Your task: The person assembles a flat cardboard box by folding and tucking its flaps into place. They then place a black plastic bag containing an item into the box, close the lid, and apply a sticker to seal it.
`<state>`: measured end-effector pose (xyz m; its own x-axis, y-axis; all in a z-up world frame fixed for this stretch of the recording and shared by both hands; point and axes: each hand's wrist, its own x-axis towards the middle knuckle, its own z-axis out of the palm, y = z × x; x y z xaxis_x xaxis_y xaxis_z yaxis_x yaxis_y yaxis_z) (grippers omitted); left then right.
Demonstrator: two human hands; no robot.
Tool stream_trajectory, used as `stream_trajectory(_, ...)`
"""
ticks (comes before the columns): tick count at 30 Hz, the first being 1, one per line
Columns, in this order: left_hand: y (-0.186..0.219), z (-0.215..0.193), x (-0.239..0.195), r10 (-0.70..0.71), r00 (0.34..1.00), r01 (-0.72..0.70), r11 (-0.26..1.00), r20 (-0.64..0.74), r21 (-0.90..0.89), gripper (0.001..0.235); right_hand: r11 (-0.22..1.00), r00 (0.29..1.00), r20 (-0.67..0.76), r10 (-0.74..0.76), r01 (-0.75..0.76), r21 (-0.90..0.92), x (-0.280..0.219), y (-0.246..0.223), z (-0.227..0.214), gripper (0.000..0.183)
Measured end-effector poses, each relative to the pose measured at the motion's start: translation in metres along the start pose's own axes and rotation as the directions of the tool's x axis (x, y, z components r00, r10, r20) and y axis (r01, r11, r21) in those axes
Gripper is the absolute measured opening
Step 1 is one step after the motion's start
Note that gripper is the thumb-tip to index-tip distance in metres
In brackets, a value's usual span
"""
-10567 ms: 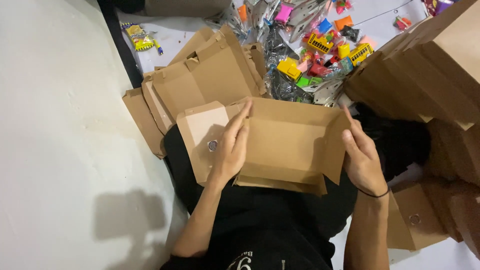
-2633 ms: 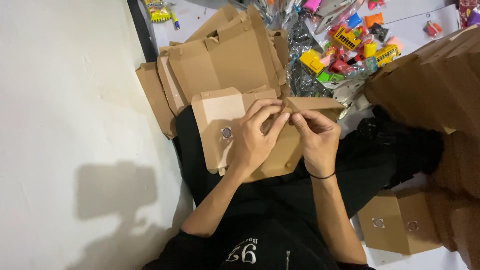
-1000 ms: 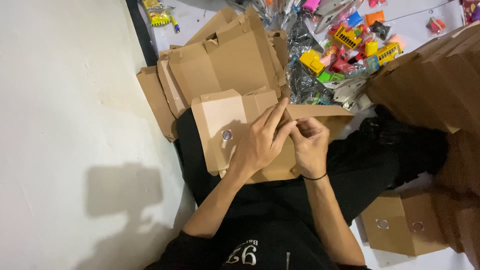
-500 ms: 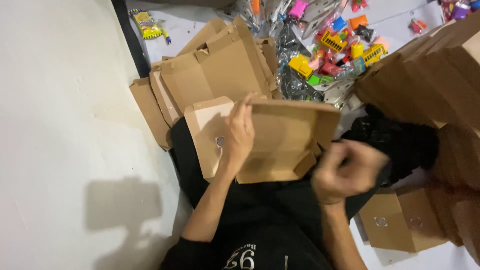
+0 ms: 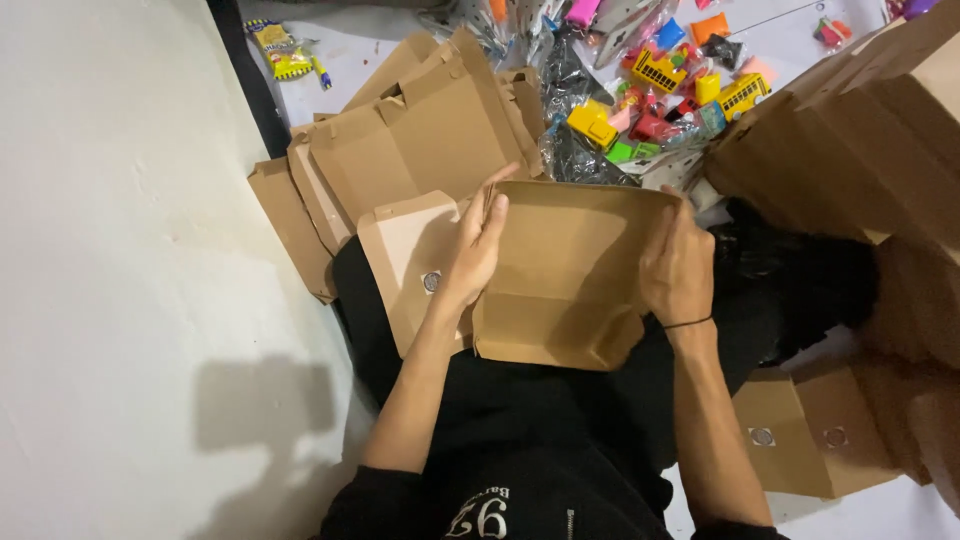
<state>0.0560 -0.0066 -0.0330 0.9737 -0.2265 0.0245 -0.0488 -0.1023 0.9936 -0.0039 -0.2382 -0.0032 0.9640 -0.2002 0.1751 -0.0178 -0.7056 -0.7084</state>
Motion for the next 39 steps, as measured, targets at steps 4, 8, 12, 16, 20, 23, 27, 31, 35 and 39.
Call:
stream_trajectory(4,-0.010,0.002,0.009,0.031,1.000,-0.031,0.999,0.001,0.044,0.039,0.994,1.000,-0.013,0.003,-0.004,-0.108,-0.001,0.025,0.010,0.034)
stream_trajectory(8,0.002,-0.003,0.015,-0.027,0.999,0.027,1.000,-0.033,0.014,0.039,0.982,0.996,0.082,-0.047,0.031,0.187,-0.004,0.042,-0.008,0.040)
stream_trajectory(12,0.005,-0.008,0.022,-0.070,0.994,0.052,0.977,-0.083,-0.208,0.041,0.563,0.910,0.414,0.033,-0.359,0.745,-0.024,0.087,-0.014,0.077)
stream_trajectory(16,-0.008,-0.019,0.028,-0.069,0.997,0.049,0.936,-0.045,-0.349,0.038,0.496,0.882,0.466,0.073,-0.437,0.750,-0.046,0.135,0.003,0.048)
stream_trajectory(20,0.007,-0.024,0.018,-0.102,0.990,0.141,0.821,0.101,-0.554,0.050,0.469,0.905,0.407,0.123,-0.415,0.780,-0.043,0.139,0.009,0.014)
stream_trajectory(23,0.004,-0.032,0.008,0.079,0.976,0.081,0.737,0.205,-0.671,0.089,0.505,0.932,0.339,0.125,-0.354,0.787,-0.039,0.126,0.002,0.020)
stream_trajectory(27,-0.045,-0.044,-0.018,-0.034,0.958,0.251,0.584,0.285,-0.772,0.054,0.662,0.953,0.163,0.257,-0.296,0.688,-0.029,0.058,-0.017,0.011)
stream_trajectory(31,-0.067,-0.022,-0.038,-0.113,0.932,0.278,0.832,0.344,-0.481,0.037,0.763,0.950,-0.018,0.311,-0.238,0.602,-0.023,0.012,-0.022,0.010)
stream_trajectory(35,-0.074,-0.010,-0.035,-0.127,0.944,0.267,0.836,0.304,-0.479,0.029,0.825,0.949,-0.082,0.304,-0.219,0.521,-0.026,0.009,-0.018,0.012)
stream_trajectory(39,-0.052,0.004,-0.032,-0.191,0.978,0.210,0.906,0.089,-0.368,0.034,0.871,0.912,-0.223,0.344,-0.221,0.439,-0.026,0.003,-0.004,0.020)
